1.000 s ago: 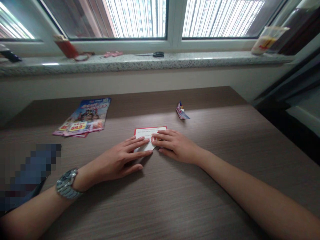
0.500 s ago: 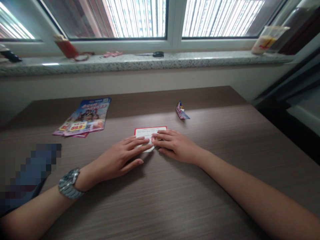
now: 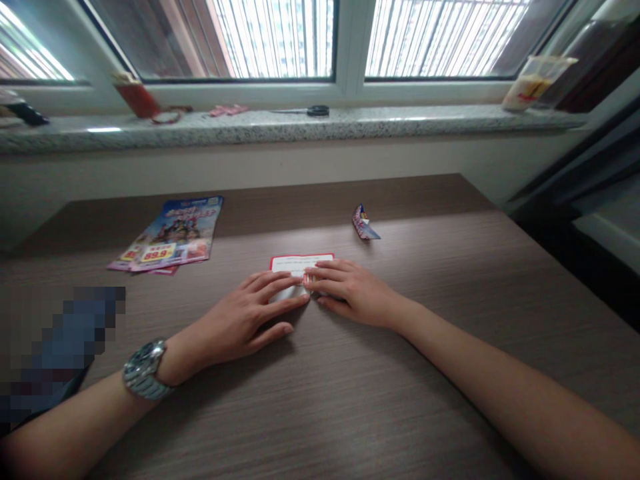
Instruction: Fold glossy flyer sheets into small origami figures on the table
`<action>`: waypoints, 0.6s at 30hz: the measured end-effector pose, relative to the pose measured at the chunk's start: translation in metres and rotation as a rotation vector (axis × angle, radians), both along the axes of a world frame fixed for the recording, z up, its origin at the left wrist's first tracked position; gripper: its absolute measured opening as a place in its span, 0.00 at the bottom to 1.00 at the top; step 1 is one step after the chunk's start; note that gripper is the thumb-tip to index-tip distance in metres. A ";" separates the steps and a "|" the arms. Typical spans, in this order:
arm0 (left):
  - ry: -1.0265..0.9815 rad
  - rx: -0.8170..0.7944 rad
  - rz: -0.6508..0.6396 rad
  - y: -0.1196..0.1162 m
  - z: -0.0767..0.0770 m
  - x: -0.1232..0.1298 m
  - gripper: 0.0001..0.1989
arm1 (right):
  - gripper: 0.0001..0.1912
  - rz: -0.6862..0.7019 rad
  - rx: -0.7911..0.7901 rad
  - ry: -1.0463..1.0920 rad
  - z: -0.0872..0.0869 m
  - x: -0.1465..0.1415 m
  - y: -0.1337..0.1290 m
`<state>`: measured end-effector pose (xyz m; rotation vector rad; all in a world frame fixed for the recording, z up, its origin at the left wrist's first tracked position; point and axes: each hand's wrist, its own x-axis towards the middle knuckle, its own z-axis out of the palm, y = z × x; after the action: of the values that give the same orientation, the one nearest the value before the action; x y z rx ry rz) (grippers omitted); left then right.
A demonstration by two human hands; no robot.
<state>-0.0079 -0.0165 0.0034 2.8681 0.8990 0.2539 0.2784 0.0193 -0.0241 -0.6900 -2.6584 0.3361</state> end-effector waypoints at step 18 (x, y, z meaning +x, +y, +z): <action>-0.012 -0.034 -0.007 0.001 0.000 0.002 0.27 | 0.21 0.009 0.004 -0.004 -0.001 0.000 0.002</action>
<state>-0.0059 -0.0160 0.0030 2.8355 0.8818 0.2518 0.2780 0.0209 -0.0248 -0.6786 -2.6654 0.3326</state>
